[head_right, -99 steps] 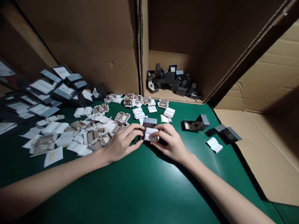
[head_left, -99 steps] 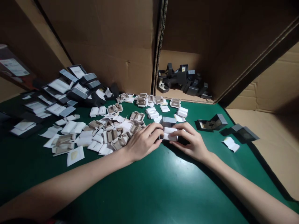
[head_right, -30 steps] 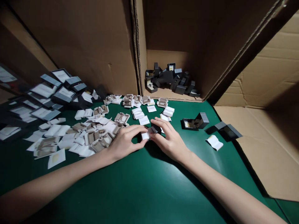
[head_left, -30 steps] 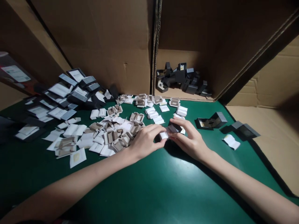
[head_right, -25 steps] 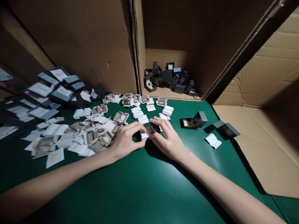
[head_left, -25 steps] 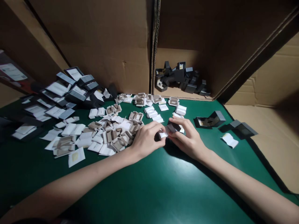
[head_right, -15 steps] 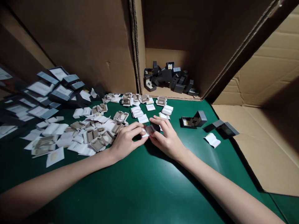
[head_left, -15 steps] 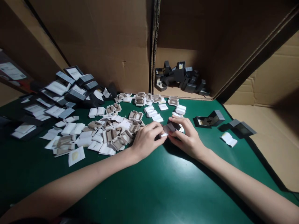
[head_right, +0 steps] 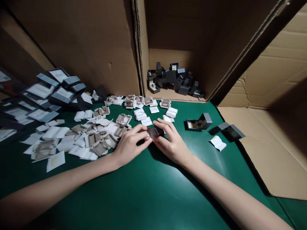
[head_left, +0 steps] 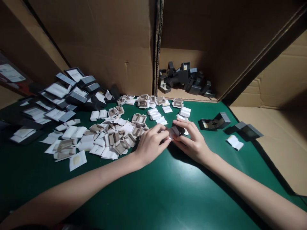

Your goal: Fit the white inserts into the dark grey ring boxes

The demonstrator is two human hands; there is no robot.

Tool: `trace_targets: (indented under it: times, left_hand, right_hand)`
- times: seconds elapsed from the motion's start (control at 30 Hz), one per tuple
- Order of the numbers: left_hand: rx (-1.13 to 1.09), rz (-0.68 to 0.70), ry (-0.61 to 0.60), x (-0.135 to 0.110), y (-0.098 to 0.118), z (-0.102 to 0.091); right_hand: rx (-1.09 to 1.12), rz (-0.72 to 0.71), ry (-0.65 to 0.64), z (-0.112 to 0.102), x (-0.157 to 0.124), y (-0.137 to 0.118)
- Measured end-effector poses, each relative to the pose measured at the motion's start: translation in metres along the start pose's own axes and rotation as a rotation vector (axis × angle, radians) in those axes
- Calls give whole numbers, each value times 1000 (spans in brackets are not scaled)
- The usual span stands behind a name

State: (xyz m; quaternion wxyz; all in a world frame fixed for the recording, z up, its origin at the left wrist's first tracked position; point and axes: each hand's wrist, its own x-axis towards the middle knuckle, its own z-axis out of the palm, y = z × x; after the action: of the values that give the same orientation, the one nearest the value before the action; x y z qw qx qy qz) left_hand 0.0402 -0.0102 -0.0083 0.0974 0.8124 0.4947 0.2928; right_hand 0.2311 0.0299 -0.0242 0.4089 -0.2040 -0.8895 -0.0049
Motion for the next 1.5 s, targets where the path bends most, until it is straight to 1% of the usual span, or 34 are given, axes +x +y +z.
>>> trace_targets:
  times: [0.2,0.33,0.43,0.6,0.77,0.93,1.0,1.17,1.23,1.33,1.5]
  left_hand:
    - [4,84,44,-3,-7,4]
    - [-55,166,54,-3,-13,2]
    - [-100,197,70,-4,-16,-2]
    - [-109,264,26,-4,-23,-7]
    - [-17,374,28,-1,-28,-7]
    - [44,455,30,5,-27,-9]
    - [80,477,4,9,-24,-12]
    - [263,559,-118,22,-14,-22]
    - [331,565,-131,24,-10,-23]
    - [388,558,-110,22,-8,-19]
    - [297,511,-79,12,-10,-12]
  right_hand:
    - [16,1,11,0,-1,0]
    - [48,10,3,0,-2,3]
    - [80,25,10,0,-3,6]
    - [107,74,4,-1,-5,9]
    - [107,81,13,-1,-4,9]
    - [93,90,20,0,-4,7]
    - [87,92,25,1,-4,8]
    - [71,84,41,2,-3,7]
    - [63,88,41,2,-3,7]
    - [65,90,28,1,-3,7]
    - [72,77,12,0,-2,9]
